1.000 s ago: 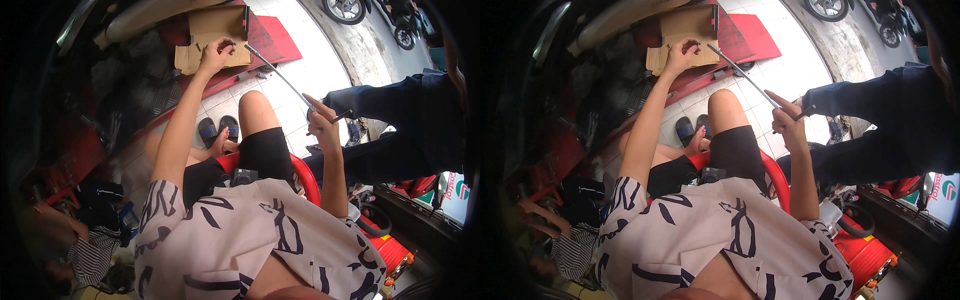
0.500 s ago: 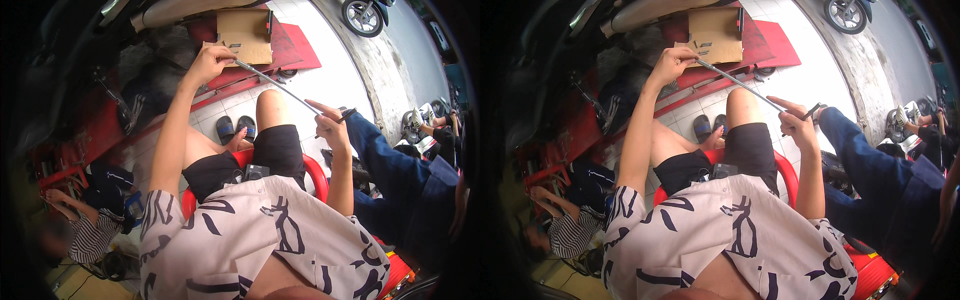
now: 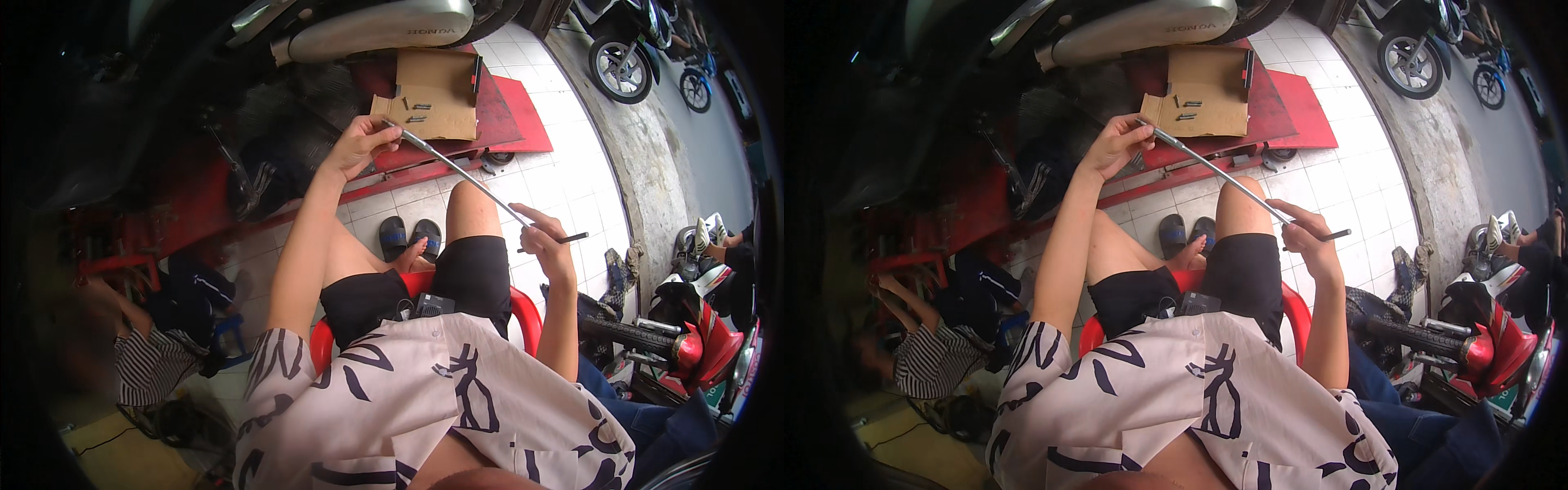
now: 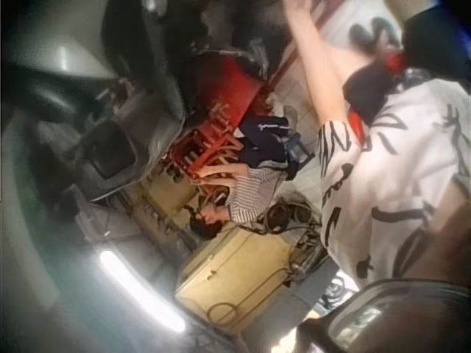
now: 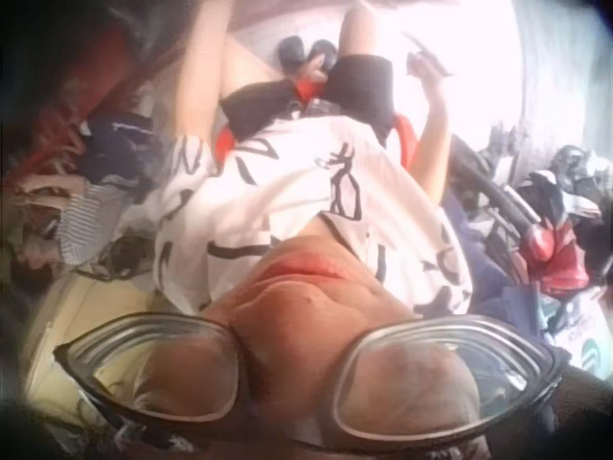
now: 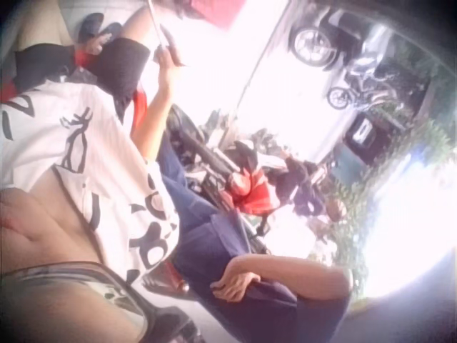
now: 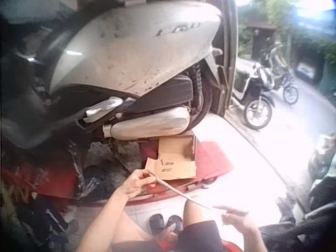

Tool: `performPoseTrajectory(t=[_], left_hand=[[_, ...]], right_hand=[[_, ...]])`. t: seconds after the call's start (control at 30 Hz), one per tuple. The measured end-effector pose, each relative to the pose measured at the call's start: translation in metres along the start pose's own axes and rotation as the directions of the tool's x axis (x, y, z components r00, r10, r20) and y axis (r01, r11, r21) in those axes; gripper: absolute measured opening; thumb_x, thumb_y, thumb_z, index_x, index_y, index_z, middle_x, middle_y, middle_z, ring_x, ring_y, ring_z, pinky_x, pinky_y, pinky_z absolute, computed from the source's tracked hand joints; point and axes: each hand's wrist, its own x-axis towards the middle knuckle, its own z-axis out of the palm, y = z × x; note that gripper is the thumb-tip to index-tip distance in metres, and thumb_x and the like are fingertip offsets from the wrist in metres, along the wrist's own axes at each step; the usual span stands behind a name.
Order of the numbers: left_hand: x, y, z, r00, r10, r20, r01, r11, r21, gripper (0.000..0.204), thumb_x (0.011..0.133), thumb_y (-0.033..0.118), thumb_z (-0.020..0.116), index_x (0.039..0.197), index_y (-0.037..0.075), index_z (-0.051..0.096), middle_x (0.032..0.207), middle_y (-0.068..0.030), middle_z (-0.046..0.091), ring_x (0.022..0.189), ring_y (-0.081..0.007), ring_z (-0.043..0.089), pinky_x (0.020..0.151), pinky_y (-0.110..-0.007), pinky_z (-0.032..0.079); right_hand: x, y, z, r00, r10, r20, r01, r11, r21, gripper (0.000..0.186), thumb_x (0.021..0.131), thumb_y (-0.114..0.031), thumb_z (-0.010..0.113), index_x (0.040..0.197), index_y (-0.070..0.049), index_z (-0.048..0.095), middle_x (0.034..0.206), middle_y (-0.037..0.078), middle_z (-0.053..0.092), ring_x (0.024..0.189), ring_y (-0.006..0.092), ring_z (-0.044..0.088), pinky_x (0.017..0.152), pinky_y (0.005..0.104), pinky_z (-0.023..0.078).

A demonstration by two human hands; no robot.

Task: The person uses a T-handle wrench to tighten bolts on the underside of a motorcycle. They repeatedly position the wrench, turn it, and adjust their grip while working on the vehicle's lower frame.

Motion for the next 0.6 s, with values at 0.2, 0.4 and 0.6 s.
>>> performPoseTrajectory(t=[0.2, 0.4, 0.6], left_hand=[[0.028, 0.003, 0.022, 0.921, 0.1, -0.376, -0.255, 0.886, -0.388, 0.007, 0.094, 0.02, 0.065, 0.093, 0.012, 0.064, 0.085, -0.0055, 0.069, 0.079, -0.0184, 0.067, 0.066, -0.029, 0.053], [0.06, 0.059, 0.004, 0.762, 0.301, -0.573, -0.388, 0.921, -0.032, 0.012, 0.096, 0.018, 0.06, 0.1, 0.007, 0.059, 0.087, -0.0094, 0.068, 0.077, -0.026, 0.071, 0.064, -0.034, 0.058], [0.079, 0.1, -0.022, 0.743, 0.36, -0.564, -0.354, 0.927, 0.125, 0.011, 0.093, 0.012, 0.062, 0.097, 0.002, 0.057, 0.084, -0.0118, 0.067, 0.075, -0.0276, 0.071, 0.064, -0.033, 0.059]], right_hand=[[0.021, 0.003, 0.075, 0.988, -0.152, 0.001, 0.15, 0.972, -0.181, 0.062, 0.083, -0.005, 0.056, 0.143, -0.002, 0.044, 0.069, -0.002, 0.044, 0.06, 0.0077, 0.035, 0.057, 0.0238, 0.03], [0.083, -0.026, 0.14, 0.937, -0.34, 0.074, 0.337, 0.835, -0.435, 0.068, 0.078, 0.004, 0.055, 0.144, -0.004, 0.041, 0.07, 0.009, 0.049, 0.061, 0.0127, 0.05, 0.061, 0.0235, 0.038], [0.129, -0.045, 0.17, 0.885, -0.46, 0.071, 0.44, 0.778, -0.449, 0.066, 0.076, 0.001, 0.057, 0.141, -0.001, 0.043, 0.073, 0.019, 0.057, 0.066, 0.0271, 0.062, 0.068, 0.0299, 0.047]])
